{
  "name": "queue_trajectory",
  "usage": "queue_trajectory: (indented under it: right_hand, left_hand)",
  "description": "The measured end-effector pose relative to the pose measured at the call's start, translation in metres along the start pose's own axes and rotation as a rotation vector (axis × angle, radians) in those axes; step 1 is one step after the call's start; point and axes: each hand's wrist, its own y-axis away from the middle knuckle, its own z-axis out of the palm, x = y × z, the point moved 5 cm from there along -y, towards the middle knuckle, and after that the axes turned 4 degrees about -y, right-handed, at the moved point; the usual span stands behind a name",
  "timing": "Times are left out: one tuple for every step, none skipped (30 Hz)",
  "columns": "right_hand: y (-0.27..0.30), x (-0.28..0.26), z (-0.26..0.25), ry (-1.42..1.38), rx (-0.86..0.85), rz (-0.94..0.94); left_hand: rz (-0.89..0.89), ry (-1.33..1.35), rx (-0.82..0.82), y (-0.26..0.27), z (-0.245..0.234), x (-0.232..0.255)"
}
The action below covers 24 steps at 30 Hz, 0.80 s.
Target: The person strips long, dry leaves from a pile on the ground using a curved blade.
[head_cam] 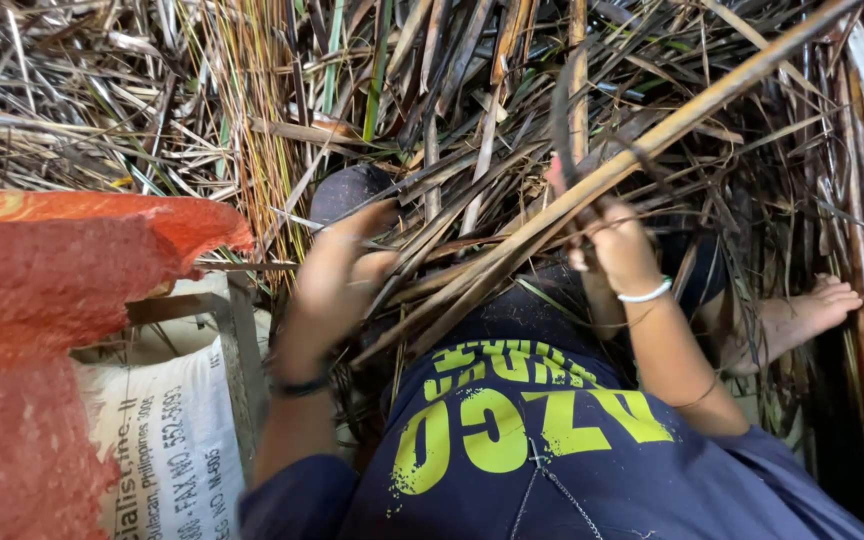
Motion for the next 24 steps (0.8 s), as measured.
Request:
queue_trajectory:
  right_hand:
    - [0.0,0.007,0.005,0.036,-0.034,0.008]
    - [-0.001,0.012,0.01,0.072,-0.065,0.012]
    - [-0.002,0.012,0.019,0.072,-0.064,0.005]
    - [-0.003,0.012,0.027,0.033,-0.086,-0.017]
    - [-0.004,0.011,0.034,-0.005,-0.108,-0.038]
    - [-0.004,0.005,0.03,-0.004,-0.1,-0.049]
    - [-0.004,0.0,0.027,-0.064,-0.135,-0.033]
    - [-0.002,-0.003,0.026,-0.127,-0.17,-0.012]
    - [-0.014,0.015,0.004,-0.13,-0.161,-0.017]
    - [-0.024,0.036,-0.018,-0.112,-0.175,0.003]
    - [-0.034,0.057,-0.04,-0.094,-0.188,0.023]
    - [-0.032,0.034,-0.035,-0.096,-0.185,0.027]
    - [-0.029,0.01,-0.032,-0.016,-0.169,0.001]
    - [-0.027,-0.014,-0.027,0.063,-0.154,-0.027]
    - [-0.036,-0.013,-0.043,0.059,-0.151,-0.026]
    - [-0.045,-0.012,-0.062,0.004,-0.104,-0.014]
    - [-0.055,-0.011,-0.08,-0.051,-0.057,-0.003]
    - [-0.058,-0.018,-0.089,-0.053,-0.052,-0.005]
    - [-0.061,-0.024,-0.099,-0.069,-0.017,-0.018]
    - [-0.063,-0.03,-0.108,-0.084,0.017,-0.029]
    - [-0.068,-0.033,-0.12,-0.086,0.022,-0.029]
    - [-0.073,-0.037,-0.13,-0.075,0.023,-0.054]
    - [-0.078,-0.042,-0.141,-0.063,0.024,-0.078]
    - [-0.068,-0.065,-0.136,-0.063,0.026,-0.08]
  left_hand:
    - [-0.02,0.021,-0.008,-0.013,0.017,0.019]
    - [-0.035,0.043,-0.015,-0.027,0.034,0.038]
    - [-0.028,0.04,-0.013,-0.033,0.061,0.031]
    - [-0.032,-0.02,-0.158,-0.04,0.096,0.023]
    - [-0.036,-0.081,-0.303,-0.047,0.131,0.016]
    - [-0.022,-0.082,-0.304,-0.042,0.151,0.002]
    - [0.003,-0.148,-0.235,-0.039,0.168,-0.012]
    - [0.023,-0.214,-0.171,-0.033,0.185,-0.027]
    - [0.032,-0.215,-0.176,-0.03,0.183,-0.035]
    - [0.014,-0.24,-0.17,-0.025,0.182,-0.043]
    - [-0.004,-0.265,-0.164,-0.019,0.181,-0.051]
    - [-0.006,-0.263,-0.169,-0.009,0.175,-0.058]
    - [-0.03,-0.228,-0.173,0.0,0.168,-0.065]
    - [-0.052,-0.196,-0.177,0.009,0.16,-0.073]
    - [-0.051,-0.197,-0.182,0.022,0.148,-0.071]
    - [-0.112,-0.192,-0.212,0.033,0.138,-0.072]
    - [-0.173,-0.188,-0.241,0.045,0.127,-0.073]
    - [-0.168,-0.189,-0.244,0.055,0.122,-0.081]
    - [-0.202,-0.172,-0.265,0.066,0.118,-0.091]
    - [-0.237,-0.155,-0.287,0.078,0.114,-0.101]
    - [-0.234,-0.156,-0.291,0.087,0.113,-0.108]
    - [-0.252,-0.191,-0.303,0.097,0.111,-0.116]
    - [-0.27,-0.226,-0.315,0.106,0.11,-0.123]
    - [-0.268,-0.226,-0.315,0.114,0.109,-0.133]
